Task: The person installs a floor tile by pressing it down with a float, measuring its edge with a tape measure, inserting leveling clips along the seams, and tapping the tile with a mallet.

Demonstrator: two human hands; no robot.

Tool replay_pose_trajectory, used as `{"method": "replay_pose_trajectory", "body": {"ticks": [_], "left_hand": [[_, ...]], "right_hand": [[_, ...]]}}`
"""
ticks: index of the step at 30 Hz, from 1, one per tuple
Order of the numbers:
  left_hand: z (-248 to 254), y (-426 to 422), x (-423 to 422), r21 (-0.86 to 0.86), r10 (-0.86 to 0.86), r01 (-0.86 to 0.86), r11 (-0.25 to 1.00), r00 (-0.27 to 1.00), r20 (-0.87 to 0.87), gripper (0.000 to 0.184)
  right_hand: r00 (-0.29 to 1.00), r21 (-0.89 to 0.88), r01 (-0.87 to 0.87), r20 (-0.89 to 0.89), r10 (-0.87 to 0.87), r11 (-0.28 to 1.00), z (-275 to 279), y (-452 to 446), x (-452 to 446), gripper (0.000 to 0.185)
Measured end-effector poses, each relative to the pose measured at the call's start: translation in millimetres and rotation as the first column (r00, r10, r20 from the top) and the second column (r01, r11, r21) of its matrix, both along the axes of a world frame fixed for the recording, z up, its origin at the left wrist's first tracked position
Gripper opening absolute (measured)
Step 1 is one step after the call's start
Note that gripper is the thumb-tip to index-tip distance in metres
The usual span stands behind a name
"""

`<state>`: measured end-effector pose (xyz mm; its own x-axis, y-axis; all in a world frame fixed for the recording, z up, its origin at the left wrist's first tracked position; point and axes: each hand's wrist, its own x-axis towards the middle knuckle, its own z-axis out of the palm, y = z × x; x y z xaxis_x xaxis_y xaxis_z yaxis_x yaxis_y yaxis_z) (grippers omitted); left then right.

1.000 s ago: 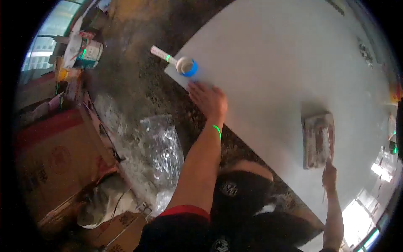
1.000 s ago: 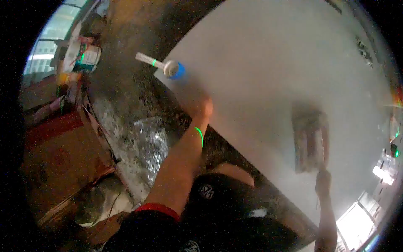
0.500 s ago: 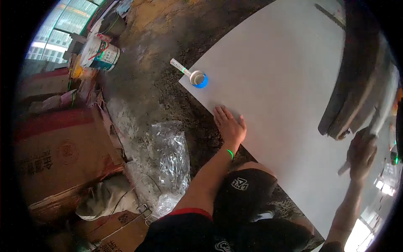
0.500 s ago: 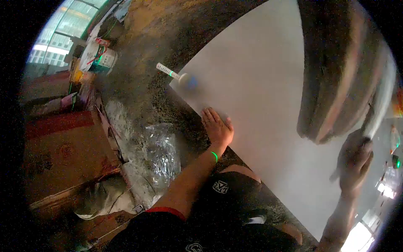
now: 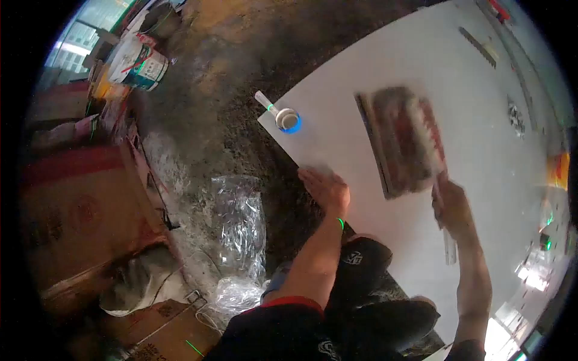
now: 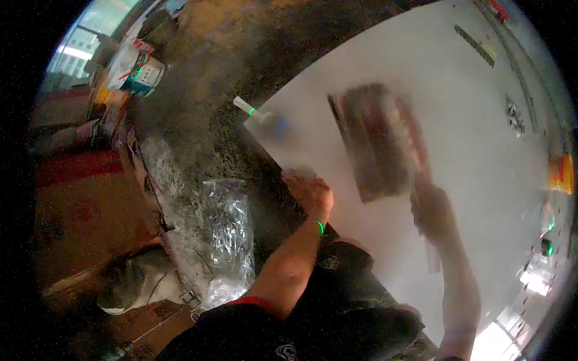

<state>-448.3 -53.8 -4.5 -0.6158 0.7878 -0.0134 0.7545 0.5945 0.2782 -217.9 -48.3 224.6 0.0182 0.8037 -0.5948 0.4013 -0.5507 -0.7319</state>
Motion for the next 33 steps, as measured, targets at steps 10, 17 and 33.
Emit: {"method": "replay_pose_trajectory", "body": {"ticks": [10,17,33], "left_hand": [[1,-1,-3,0.010,0.080,-0.081,0.997,0.992,0.094,0.071],[-11,4,-1,0.003,0.069,-0.070,0.998,0.992,0.108,0.073],[3,7,-1,0.068,0.052,-0.060,0.996,0.992,0.117,0.072]], "right_hand": [[0.722,0.112,-0.563,0.549,0.421,0.819,-162,25,-13,0.032],[0.974,-0.076,-0.121,-0.202,0.104,0.990,-66,84,-39,0.021],[0.910,0.468,-0.413,0.246,0.333,0.782,-154,52,-9,0.027]]}}
